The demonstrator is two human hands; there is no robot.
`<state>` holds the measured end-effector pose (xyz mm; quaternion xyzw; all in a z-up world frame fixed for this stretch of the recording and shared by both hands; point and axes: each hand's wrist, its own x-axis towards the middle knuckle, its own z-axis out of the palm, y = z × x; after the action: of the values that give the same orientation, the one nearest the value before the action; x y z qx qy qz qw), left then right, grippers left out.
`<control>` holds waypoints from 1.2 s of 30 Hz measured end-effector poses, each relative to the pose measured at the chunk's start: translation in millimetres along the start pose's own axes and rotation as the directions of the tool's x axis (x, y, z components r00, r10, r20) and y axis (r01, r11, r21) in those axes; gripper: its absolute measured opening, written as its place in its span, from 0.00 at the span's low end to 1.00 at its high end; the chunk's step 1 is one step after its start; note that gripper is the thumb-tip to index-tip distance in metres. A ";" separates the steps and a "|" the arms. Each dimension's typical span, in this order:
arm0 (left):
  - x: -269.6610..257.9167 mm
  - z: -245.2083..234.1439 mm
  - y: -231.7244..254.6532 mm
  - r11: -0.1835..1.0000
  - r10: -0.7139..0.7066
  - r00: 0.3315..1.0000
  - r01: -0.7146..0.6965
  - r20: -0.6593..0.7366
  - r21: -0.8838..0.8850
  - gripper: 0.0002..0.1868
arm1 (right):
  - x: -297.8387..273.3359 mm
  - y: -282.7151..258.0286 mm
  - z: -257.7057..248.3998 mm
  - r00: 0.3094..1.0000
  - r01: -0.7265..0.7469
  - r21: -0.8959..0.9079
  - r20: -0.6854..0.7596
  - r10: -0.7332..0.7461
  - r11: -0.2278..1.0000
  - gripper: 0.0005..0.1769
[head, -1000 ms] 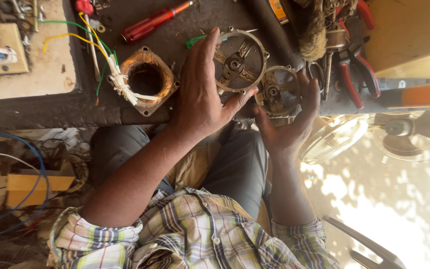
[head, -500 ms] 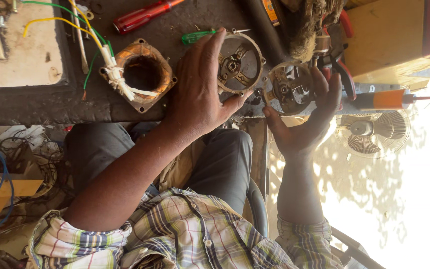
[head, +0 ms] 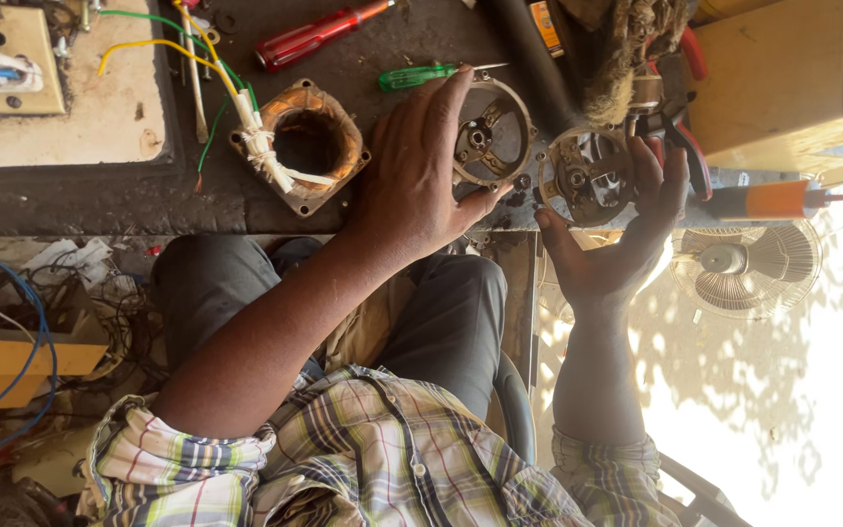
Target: The person assembles a small electrical motor by hand, fitting a rotor into a stator and securing it with a metal plate. They use a screwdriver to tighten screws and a rag to wipe the components, working on a cluttered workbench.
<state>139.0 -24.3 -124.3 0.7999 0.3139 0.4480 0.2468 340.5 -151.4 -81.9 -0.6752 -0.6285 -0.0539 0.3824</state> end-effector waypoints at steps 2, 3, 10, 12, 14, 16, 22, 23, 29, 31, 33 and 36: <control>-0.3 0.6 -0.1 1.000 0.002 1.000 -0.002 0.003 0.006 0.58 | 0.9 1.2 -0.5 1.000 0.002 0.013 0.001 -0.002 1.000 0.63; -0.1 0.7 -0.2 1.000 0.004 1.000 -0.004 0.005 0.010 0.58 | 0.7 1.4 -1.4 1.000 0.000 0.023 0.002 0.000 1.000 0.63; 1.3 -0.6 -0.5 0.998 0.053 0.995 -0.054 0.083 0.011 0.61 | -3.5 0.4 -6.9 1.000 -0.008 0.025 0.003 0.008 1.000 0.63; 1.5 -1.7 0.9 1.000 0.010 0.983 -0.007 0.183 -0.018 0.62 | -4.1 -1.3 -9.0 1.000 -0.008 0.043 0.002 0.008 0.999 0.63; 1.3 -3.8 3.4 0.997 0.074 0.987 -0.075 0.145 0.004 0.63 | -3.0 -3.7 -11.4 1.000 0.018 0.022 0.000 -0.018 1.000 0.64; 2.3 -5.8 5.1 0.994 0.110 0.985 -0.113 0.133 0.014 0.65 | -3.0 -7.4 -13.7 0.999 0.050 -0.022 -0.006 -0.050 0.999 0.64; 4.1 -7.2 7.3 0.994 0.108 0.980 -0.109 0.164 -0.001 0.65 | -6.8 -11.1 -13.5 0.999 0.045 -0.034 -0.006 -0.045 0.998 0.67; 4.0 -6.8 7.0 0.994 0.108 0.980 -0.109 0.168 -0.005 0.65 | -7.3 -10.3 -13.1 0.999 0.040 -0.023 -0.003 -0.040 0.999 0.67; 3.1 -3.5 4.3 0.993 0.112 0.981 -0.116 0.160 0.011 0.65 | -4.3 -6.2 -14.1 0.998 0.054 -0.046 0.019 -0.053 0.998 0.68; 3.2 -2.7 4.9 0.994 0.106 0.981 -0.109 0.162 0.010 0.65 | -2.9 -6.9 -14.1 0.998 0.061 -0.061 0.026 -0.060 0.996 0.68; 3.3 -3.7 5.7 0.996 0.087 0.980 -0.089 0.176 0.004 0.65 | -1.0 -7.8 -14.8 0.997 0.074 -0.079 0.031 -0.071 0.994 0.69; 4.3 -5.9 6.1 0.996 0.082 0.979 -0.085 0.187 0.005 0.64 | 1.2 -7.5 -16.1 0.997 0.067 -0.060 0.046 -0.064 0.996 0.71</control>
<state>137.4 -24.7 -114.9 0.8525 0.2585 0.3790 0.2507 340.6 -160.5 -66.5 -0.6668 -0.6564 -0.0710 0.3456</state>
